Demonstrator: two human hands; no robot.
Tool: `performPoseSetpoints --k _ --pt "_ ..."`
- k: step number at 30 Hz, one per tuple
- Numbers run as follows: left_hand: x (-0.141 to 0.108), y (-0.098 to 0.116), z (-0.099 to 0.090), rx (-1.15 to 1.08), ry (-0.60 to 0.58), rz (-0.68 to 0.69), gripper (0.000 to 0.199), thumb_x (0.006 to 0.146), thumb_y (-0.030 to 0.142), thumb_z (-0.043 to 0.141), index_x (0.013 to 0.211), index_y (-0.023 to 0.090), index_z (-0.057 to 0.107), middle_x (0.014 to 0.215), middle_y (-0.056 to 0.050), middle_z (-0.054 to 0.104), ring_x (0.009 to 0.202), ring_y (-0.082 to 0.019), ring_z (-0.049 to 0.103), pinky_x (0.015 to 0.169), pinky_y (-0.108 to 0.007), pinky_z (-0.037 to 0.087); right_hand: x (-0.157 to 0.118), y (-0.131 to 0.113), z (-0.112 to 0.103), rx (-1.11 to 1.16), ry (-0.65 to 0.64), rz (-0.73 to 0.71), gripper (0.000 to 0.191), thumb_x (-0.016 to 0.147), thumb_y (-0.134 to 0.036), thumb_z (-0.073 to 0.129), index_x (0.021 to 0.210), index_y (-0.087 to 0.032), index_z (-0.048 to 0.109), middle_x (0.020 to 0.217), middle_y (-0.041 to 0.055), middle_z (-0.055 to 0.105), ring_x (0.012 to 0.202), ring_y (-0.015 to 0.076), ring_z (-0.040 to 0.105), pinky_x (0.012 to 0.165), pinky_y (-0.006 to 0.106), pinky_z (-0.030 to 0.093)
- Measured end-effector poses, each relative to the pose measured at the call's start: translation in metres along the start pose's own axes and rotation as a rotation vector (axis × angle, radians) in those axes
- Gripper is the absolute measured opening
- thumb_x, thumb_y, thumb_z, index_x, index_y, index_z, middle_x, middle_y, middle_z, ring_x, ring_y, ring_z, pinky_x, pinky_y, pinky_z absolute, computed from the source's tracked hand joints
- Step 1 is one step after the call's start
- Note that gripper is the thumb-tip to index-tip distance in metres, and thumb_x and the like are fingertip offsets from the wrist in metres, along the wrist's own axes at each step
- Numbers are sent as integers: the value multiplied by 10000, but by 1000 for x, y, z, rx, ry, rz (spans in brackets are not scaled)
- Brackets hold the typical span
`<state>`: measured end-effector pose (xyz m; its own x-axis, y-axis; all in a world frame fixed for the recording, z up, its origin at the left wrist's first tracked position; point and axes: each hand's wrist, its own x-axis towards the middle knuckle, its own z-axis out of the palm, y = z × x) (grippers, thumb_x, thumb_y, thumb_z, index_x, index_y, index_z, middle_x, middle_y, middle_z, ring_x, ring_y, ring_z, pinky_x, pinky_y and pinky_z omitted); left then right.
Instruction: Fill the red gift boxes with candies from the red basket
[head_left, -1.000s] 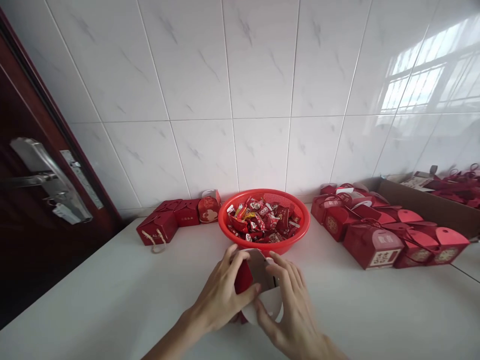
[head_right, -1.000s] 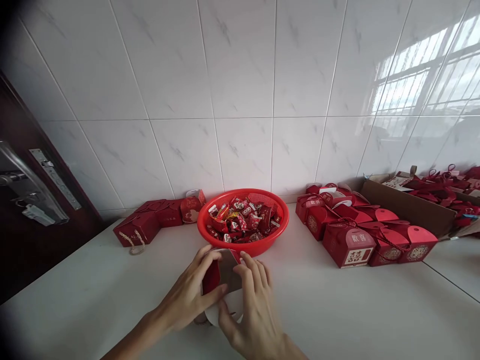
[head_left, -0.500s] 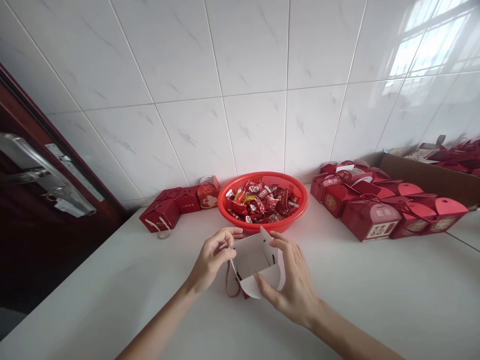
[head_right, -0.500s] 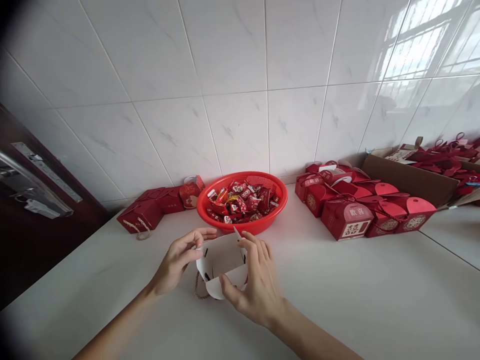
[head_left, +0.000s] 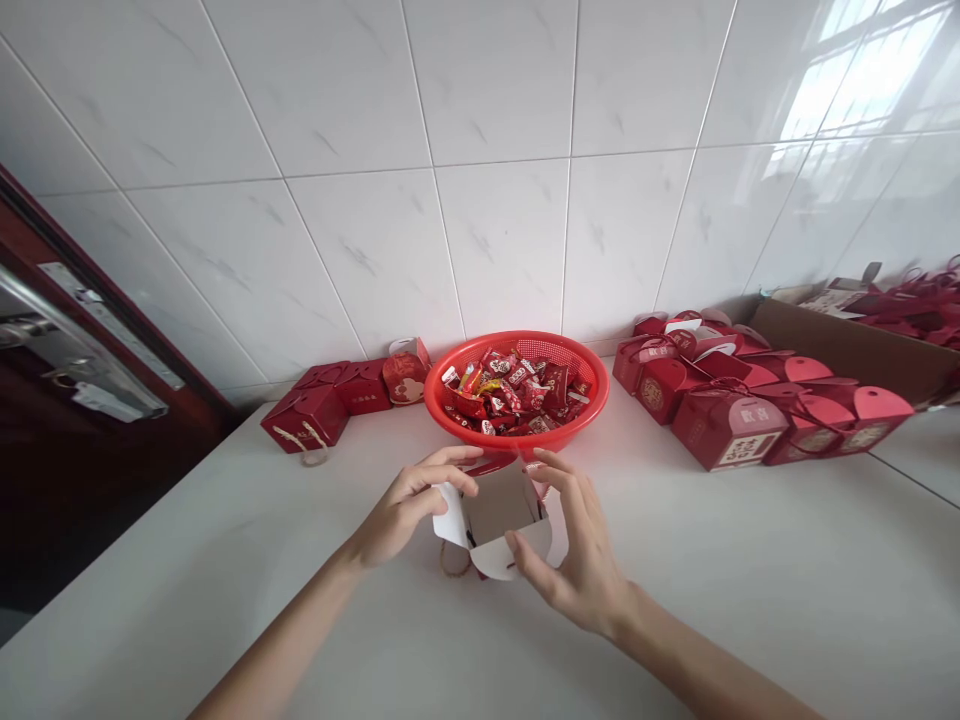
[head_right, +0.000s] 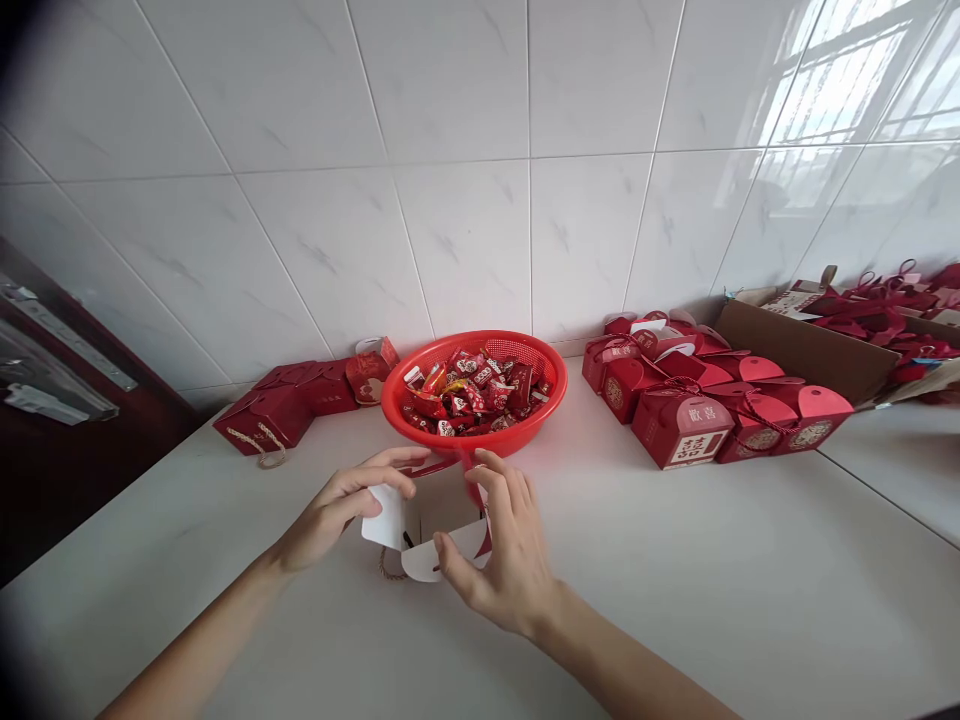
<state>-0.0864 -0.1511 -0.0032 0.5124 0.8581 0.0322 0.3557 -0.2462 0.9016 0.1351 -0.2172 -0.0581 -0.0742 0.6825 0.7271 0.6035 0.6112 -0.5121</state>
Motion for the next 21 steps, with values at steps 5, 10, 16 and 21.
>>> performPoseSetpoints --k 5,10,16,21 --pt "0 3 -1 39 23 21 454 713 242 481 1075 260 754 1387 -29 600 1338 -327 464 1114 -444 385 0 2 -4 59 -6 8 406 929 -349 556 1291 -219 425 1312 164 551 1265 293 519 935 434 507" --pt "0 8 0 74 61 74 279 837 360 560 989 288 782 1318 -56 644 1260 -317 554 1045 -430 468 7 8 -11 116 77 98 244 1005 -331 414 1201 -229 517 1294 130 591 1250 259 540 962 407 486" --pt "20 31 -8 232 126 238 251 899 381 567 985 268 773 1231 -63 686 1192 -269 602 1042 -397 474 18 42 -4 129 154 353 302 1002 -399 357 874 -223 567 830 38 649 775 193 610 747 325 477" --pt "88 48 -25 552 81 339 237 857 309 548 948 240 755 1106 -46 726 1098 -241 637 1013 -357 472 19 71 12 209 37 550 344 935 -439 350 732 -221 524 709 25 623 645 177 547 639 294 428"
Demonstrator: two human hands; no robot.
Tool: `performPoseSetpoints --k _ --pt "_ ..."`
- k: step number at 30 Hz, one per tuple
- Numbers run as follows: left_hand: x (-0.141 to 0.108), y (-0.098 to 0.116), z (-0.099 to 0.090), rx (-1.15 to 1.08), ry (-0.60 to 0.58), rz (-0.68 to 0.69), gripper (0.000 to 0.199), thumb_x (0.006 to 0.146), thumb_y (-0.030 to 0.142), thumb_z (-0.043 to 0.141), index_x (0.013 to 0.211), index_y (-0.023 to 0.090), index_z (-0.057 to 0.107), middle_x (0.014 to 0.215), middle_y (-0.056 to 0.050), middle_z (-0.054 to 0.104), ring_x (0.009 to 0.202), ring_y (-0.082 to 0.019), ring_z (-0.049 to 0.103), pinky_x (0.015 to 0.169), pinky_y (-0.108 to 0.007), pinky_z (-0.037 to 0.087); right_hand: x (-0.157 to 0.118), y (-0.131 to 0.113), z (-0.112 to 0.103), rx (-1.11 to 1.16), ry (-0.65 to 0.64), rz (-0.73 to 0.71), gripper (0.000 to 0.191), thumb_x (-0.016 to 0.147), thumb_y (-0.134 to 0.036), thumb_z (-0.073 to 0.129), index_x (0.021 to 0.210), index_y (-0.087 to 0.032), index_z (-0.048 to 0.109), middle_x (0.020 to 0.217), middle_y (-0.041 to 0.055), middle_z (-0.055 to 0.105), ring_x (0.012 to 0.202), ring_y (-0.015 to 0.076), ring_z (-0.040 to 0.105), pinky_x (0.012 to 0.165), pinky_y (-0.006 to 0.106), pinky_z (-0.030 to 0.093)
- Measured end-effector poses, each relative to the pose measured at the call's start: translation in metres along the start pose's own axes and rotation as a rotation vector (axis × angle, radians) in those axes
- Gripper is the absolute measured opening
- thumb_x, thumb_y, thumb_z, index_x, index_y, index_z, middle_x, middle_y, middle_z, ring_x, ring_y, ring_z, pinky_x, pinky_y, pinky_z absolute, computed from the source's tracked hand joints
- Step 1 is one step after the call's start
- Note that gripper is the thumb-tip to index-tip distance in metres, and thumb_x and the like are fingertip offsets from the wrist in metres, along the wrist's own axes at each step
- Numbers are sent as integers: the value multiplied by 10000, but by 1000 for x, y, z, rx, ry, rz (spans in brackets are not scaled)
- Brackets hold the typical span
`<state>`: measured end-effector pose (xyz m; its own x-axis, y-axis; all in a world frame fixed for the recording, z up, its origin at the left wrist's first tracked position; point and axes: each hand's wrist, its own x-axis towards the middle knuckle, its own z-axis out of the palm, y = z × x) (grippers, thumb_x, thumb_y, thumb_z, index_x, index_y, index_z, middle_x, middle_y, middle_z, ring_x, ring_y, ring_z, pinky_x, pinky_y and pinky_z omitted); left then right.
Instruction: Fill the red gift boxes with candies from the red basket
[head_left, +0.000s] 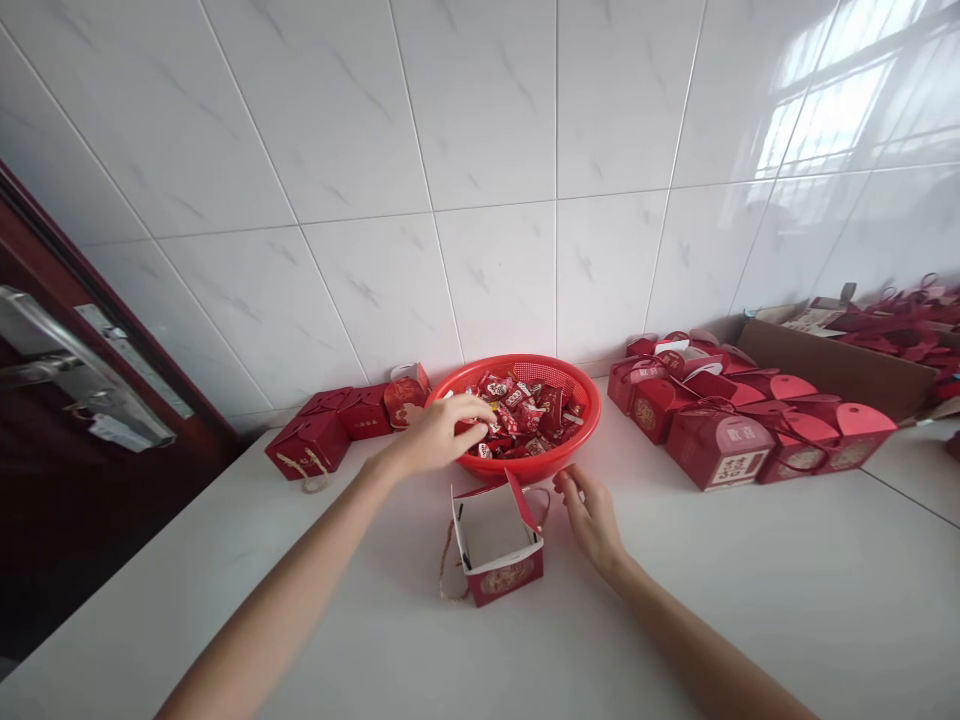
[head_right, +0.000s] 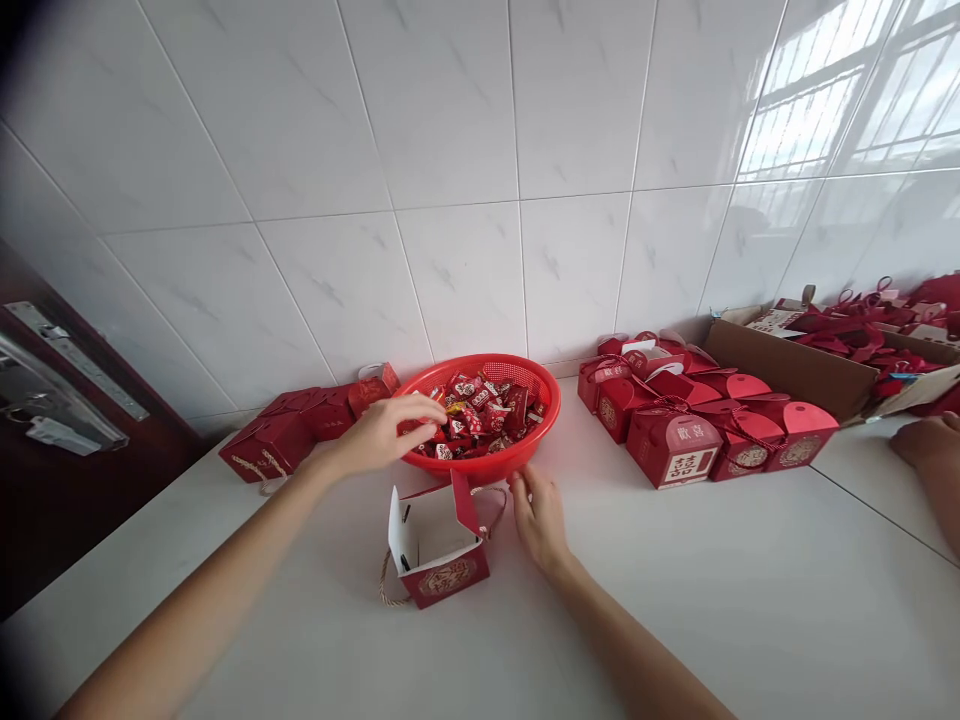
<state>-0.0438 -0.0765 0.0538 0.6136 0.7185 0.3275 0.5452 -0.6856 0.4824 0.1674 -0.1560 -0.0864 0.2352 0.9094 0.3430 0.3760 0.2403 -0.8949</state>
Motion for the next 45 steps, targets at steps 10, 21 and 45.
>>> performPoseSetpoints --k 10,21,45 --pt "127 -55 38 182 -216 -291 256 700 150 626 933 194 725 1015 -54 750 973 -215 659 853 -259 479 2 10 12 9 -75 33 303 872 -371 418 712 -201 611 692 33 658 644 182 570 612 274 422" --pt "124 -61 62 197 -245 -344 98 634 255 688 696 209 629 707 -21 659 709 -211 606 626 -273 428 7 18 10 11 -96 32 317 863 -386 450 709 -193 649 653 28 652 648 189 566 607 272 436" --pt "101 -39 72 -128 -384 -224 181 596 197 685 767 219 742 830 -3 736 815 -201 650 738 -251 475 1 7 12 -38 -114 -26 214 790 -256 450 628 -210 583 674 48 675 624 189 580 583 284 419"
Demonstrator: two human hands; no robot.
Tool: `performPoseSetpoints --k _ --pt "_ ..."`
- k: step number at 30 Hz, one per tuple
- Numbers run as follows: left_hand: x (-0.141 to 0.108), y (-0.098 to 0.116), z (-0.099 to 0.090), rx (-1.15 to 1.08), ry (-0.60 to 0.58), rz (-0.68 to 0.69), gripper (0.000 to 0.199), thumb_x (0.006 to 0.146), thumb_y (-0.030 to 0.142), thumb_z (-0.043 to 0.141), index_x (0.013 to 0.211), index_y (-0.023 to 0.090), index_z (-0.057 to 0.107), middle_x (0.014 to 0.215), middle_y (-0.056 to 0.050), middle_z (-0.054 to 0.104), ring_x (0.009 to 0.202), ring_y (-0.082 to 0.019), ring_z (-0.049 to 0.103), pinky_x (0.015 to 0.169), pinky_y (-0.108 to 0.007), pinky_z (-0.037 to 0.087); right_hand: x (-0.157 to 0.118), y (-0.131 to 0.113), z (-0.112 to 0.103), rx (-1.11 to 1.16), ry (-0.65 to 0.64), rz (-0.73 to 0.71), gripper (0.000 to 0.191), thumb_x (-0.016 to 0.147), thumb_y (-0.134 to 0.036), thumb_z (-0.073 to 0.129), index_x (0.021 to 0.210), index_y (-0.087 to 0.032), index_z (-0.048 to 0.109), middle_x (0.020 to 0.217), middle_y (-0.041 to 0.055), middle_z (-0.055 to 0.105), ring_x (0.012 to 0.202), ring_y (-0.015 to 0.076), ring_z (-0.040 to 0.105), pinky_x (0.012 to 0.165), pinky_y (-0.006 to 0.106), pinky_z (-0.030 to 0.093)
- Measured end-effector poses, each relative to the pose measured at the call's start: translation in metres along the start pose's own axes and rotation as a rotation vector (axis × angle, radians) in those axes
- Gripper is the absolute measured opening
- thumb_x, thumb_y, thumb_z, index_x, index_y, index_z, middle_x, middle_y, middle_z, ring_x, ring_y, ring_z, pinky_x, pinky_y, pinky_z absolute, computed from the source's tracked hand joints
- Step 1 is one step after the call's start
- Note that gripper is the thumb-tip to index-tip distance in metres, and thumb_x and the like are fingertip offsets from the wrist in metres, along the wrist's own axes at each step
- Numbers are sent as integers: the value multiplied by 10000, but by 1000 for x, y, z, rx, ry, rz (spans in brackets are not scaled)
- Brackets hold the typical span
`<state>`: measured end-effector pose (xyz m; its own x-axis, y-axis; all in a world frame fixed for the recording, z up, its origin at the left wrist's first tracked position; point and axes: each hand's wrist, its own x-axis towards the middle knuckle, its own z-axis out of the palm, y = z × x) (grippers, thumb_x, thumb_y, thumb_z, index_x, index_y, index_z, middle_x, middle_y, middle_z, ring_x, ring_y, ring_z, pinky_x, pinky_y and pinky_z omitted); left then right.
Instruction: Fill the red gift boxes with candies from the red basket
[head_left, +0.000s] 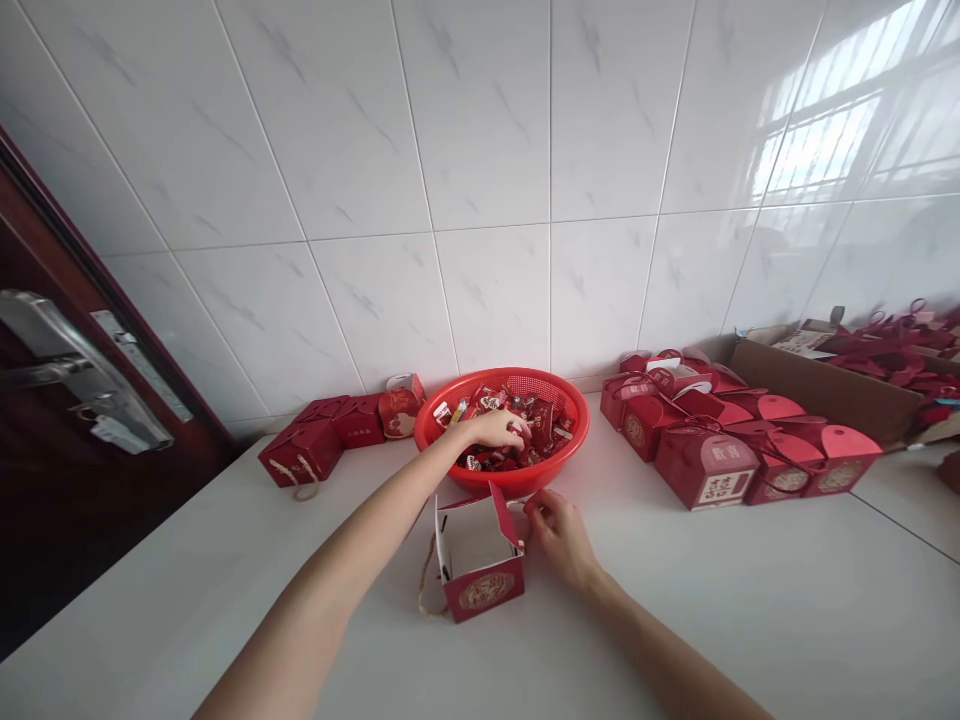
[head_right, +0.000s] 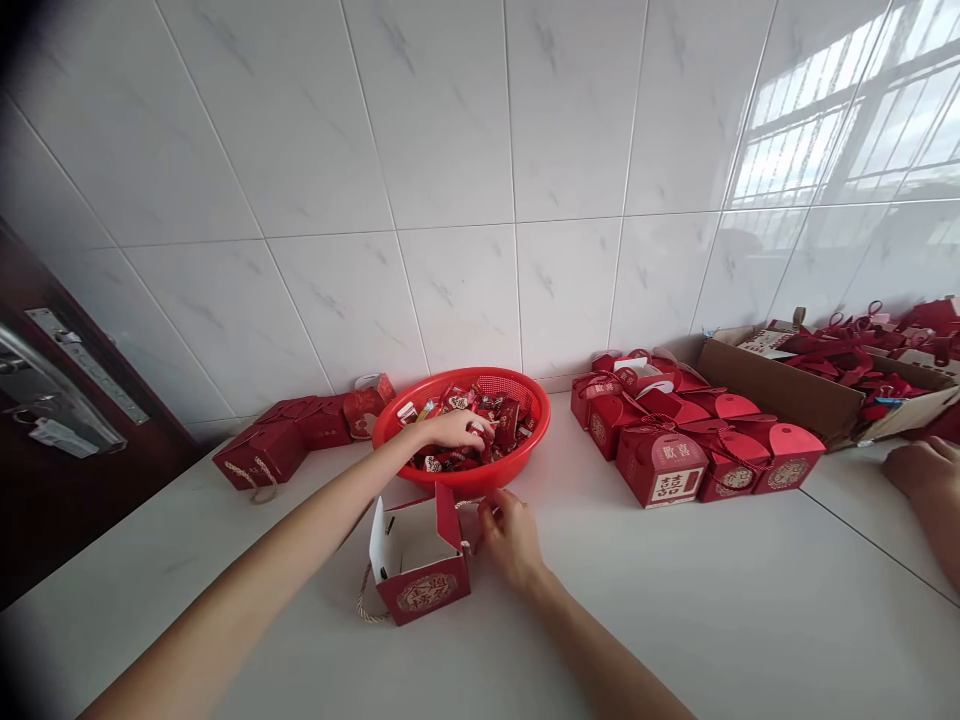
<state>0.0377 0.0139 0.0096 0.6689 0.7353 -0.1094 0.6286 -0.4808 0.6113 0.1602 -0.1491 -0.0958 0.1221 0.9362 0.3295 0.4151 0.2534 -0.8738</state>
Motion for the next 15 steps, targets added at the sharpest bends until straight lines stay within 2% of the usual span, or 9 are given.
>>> performPoseSetpoints --k 4,9,12,15 --pt "0 -6 2 -59 44 7 164 613 288 753 745 193 736 873 -25 739 869 -224 647 801 -278 466 0 -1 0 -5 -2 -13 214 790 -260 450 613 -216 562 669 46 661 613 182 565 580 277 410" --pt "-6 -11 -5 -190 159 40 397 739 541 670 781 151 734 831 -50 717 841 -227 621 774 -308 463 1 -1 -1 2 -12 -17 205 790 -259 438 625 -211 549 671 46 644 611 178 559 587 276 403" --pt "-8 -11 -6 -275 221 66 472 722 613 671 777 150 743 842 -55 721 865 -234 618 806 -325 463 1 1 -2 11 -17 -18 200 785 -259 437 619 -209 537 664 43 625 605 174 549 583 273 393" --pt "-6 -12 -7 -344 289 84 510 685 647 694 821 160 763 898 -63 736 930 -249 619 903 -354 446 1 2 -2 22 -19 -19 195 785 -262 445 624 -209 542 668 42 622 602 171 543 582 273 389"
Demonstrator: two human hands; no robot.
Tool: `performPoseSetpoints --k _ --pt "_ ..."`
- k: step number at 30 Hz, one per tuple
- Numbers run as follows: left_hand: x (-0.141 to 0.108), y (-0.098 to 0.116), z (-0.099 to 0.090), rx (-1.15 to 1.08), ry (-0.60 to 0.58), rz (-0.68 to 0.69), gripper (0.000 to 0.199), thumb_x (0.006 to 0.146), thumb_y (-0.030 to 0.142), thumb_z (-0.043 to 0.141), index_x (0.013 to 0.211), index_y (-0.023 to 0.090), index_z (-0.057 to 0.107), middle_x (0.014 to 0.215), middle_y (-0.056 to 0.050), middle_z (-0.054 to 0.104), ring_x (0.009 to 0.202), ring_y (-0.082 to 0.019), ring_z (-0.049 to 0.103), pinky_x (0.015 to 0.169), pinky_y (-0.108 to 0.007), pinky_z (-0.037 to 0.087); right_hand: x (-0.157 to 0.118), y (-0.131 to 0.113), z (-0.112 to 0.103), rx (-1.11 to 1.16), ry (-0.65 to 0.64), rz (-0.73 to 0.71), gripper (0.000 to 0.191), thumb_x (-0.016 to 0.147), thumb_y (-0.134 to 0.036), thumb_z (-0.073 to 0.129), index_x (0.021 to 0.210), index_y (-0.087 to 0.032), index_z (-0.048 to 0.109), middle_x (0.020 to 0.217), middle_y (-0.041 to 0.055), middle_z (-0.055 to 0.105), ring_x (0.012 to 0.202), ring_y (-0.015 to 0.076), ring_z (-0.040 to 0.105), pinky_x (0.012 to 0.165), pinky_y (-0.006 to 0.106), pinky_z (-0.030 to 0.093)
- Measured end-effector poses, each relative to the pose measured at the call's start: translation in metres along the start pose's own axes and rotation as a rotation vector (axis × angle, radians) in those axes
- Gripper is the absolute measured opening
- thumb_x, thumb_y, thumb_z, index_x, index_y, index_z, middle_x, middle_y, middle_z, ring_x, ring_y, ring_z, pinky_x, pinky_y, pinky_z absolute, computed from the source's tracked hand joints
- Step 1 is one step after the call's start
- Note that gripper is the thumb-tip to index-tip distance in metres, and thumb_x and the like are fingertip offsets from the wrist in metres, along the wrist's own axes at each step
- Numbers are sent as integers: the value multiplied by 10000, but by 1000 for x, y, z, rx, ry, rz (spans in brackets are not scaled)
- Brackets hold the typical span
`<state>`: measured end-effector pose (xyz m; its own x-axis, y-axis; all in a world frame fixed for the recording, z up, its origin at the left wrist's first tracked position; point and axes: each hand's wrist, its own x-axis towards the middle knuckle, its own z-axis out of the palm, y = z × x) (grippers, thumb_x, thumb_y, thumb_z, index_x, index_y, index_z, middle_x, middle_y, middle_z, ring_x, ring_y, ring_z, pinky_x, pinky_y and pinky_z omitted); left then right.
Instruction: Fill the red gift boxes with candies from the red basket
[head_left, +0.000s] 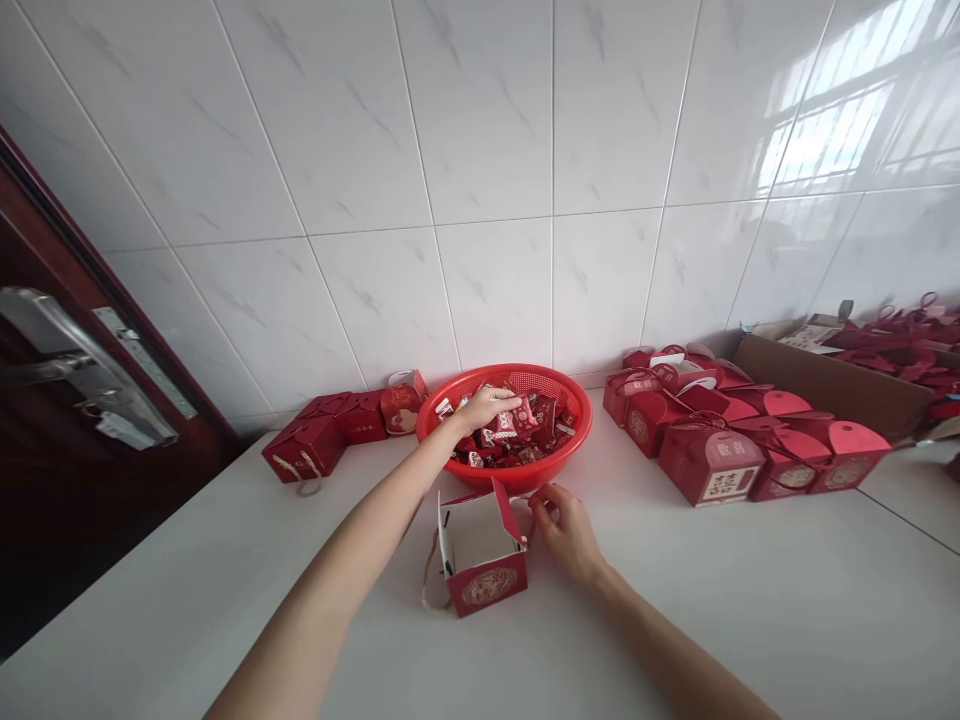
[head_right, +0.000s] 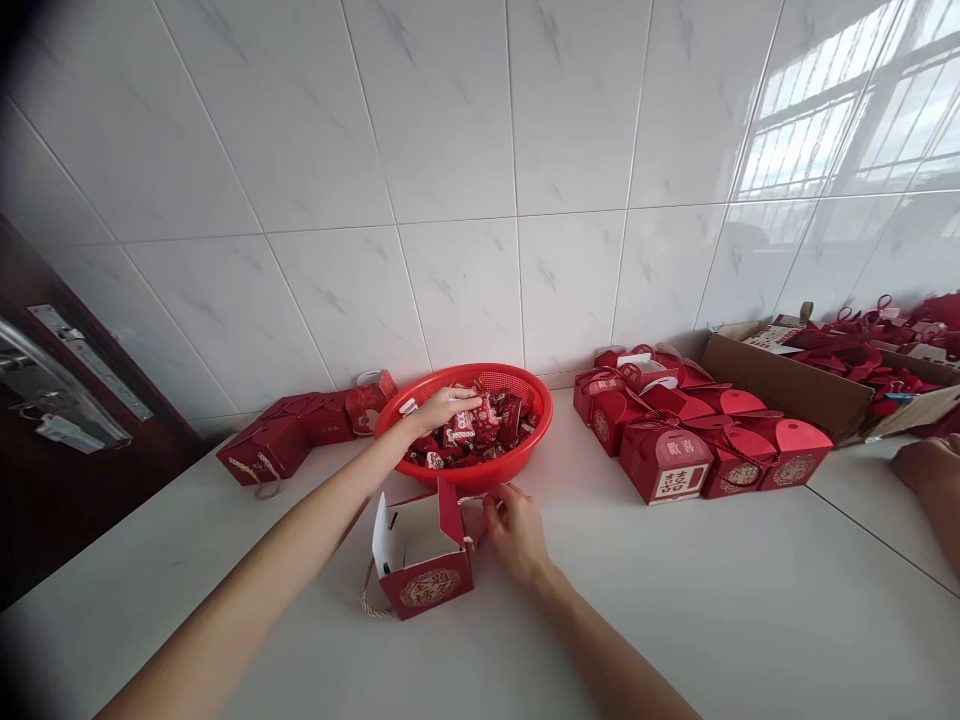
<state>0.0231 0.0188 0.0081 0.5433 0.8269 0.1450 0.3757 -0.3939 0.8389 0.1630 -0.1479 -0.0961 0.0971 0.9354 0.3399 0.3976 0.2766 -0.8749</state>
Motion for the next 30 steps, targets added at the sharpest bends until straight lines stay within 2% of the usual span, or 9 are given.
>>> performPoseSetpoints --k 6,9,13,16,19,22,25,28,30 --pt "0 -2 -1 -87 101 28 563 688 659 700 947 163 758 1037 -98 732 1070 -263 595 995 -373 409 1 -3 -4 46 0 2 206 825 -307 468 704 -208 602 730 54 663 634 181 562 615 292 420" --pt "-6 11 0 -110 78 54 541 714 663 686 878 153 751 961 -92 736 1013 -242 614 974 -356 426 2 -10 -9 244 -10 32 273 878 -423 507 766 -200 617 768 55 672 703 193 593 671 307 456" --pt "-18 46 12 -66 -132 113 482 795 617 654 868 148 739 824 -50 716 813 -188 631 801 -304 481 3 -20 -17 684 -75 100 356 863 -543 595 839 -189 628 850 52 684 672 172 610 712 333 487" --pt "-30 72 29 97 -330 215 380 836 523 663 913 161 748 860 -34 721 808 -174 633 753 -271 467 4 -22 -23 941 -210 165 369 828 -558 651 844 -190 627 888 72 715 654 182 638 680 350 499" --pt "-38 84 43 248 -448 261 329 870 481 642 927 178 755 857 -21 726 822 -171 641 751 -256 452 5 -22 -28 1066 -312 238 360 785 -526 716 868 -183 649 861 75 732 614 173 639 649 346 510" --pt "-37 79 42 285 -437 268 338 908 472 591 1044 199 736 968 -30 740 868 -174 655 771 -249 457 7 -22 -31 1075 -330 313 335 736 -468 780 814 -166 658 803 54 726 517 127 604 538 276 460" --pt "-28 64 24 304 -294 195 432 960 496 462 1160 185 686 994 -53 740 818 -174 670 698 -243 472 9 -23 -32 1035 -300 346 363 717 -471 796 688 -156 616 721 39 704 440 92 548 449 236 371" --pt "-17 46 0 581 -162 42 378 969 382 423 1164 190 684 1035 -49 743 854 -175 682 695 -230 475 9 -25 -32 1010 -287 352 384 708 -478 801 662 -162 587 660 26 682 420 80 510 439 230 345" --pt "-13 35 -11 790 -197 -67 259 887 279 545 1045 200 735 1030 -43 753 889 -190 686 721 -229 472 8 -27 -31 1001 -290 354 384 700 -474 805 670 -166 578 648 23 675 428 82 509 454 233 352"
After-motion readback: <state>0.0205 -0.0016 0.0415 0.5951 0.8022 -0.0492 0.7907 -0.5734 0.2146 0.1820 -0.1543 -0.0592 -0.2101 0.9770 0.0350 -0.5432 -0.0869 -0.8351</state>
